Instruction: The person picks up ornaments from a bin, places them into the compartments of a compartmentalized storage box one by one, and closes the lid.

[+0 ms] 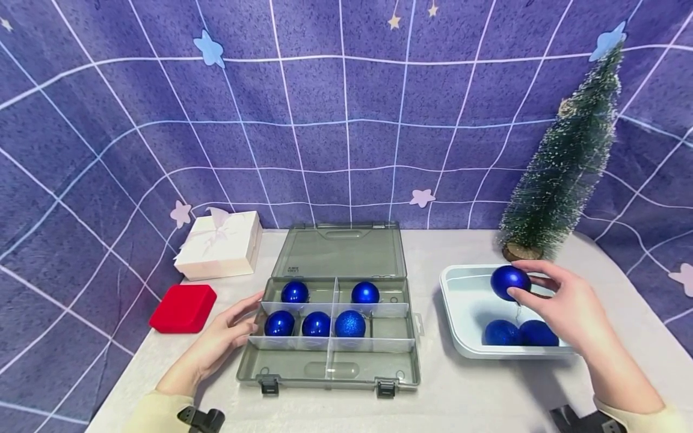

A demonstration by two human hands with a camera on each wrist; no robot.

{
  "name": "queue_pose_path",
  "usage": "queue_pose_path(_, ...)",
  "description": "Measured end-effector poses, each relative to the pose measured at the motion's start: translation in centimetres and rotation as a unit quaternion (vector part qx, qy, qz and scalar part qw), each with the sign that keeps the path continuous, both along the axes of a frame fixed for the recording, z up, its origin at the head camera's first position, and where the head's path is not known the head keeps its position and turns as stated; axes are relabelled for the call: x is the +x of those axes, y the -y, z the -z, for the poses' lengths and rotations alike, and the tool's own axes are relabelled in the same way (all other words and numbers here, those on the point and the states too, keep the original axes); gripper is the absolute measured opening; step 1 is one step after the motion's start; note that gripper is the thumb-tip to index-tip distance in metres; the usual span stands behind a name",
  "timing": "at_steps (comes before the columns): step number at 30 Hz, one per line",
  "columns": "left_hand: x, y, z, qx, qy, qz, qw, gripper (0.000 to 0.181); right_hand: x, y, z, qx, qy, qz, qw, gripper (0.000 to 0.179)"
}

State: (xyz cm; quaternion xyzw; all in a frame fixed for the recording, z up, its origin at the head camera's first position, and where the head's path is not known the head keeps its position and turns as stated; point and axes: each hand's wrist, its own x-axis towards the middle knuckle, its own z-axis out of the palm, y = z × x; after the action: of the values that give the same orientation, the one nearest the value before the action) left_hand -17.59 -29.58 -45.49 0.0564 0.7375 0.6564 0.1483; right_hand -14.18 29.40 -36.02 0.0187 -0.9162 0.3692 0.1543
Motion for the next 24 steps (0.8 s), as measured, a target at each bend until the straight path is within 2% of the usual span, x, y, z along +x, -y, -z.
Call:
queue_pose_path(4,0.1,0.0,0.1,0.004,-0.004,-0.001,1.0,0.072,0.2,1.7,-0.6,-0.061,-0.019,-0.041,0.9971,0.046)
queue_pose_path(10,-0.1,0.1,0.1,0.006,-0.007,0.002,1.0,0.072,0.0,4.3,-0.8,-0.125,-0.032,-0.117,0.9847,0.043)
queue_pose_path(19,0.0,0.3,0.1,0.004,0.001,0.004,1.0,0.072,-0.9,7.9,-0.1,-0.184,0.01,-0.216,0.9589,0.045)
queue_pose_path(24,0.0,0.2,0.1,0.004,0.003,0.004,1.0,0.072,-1.5,9.9,0.4,-0.185,0.034,-0.228,0.9554,0.046)
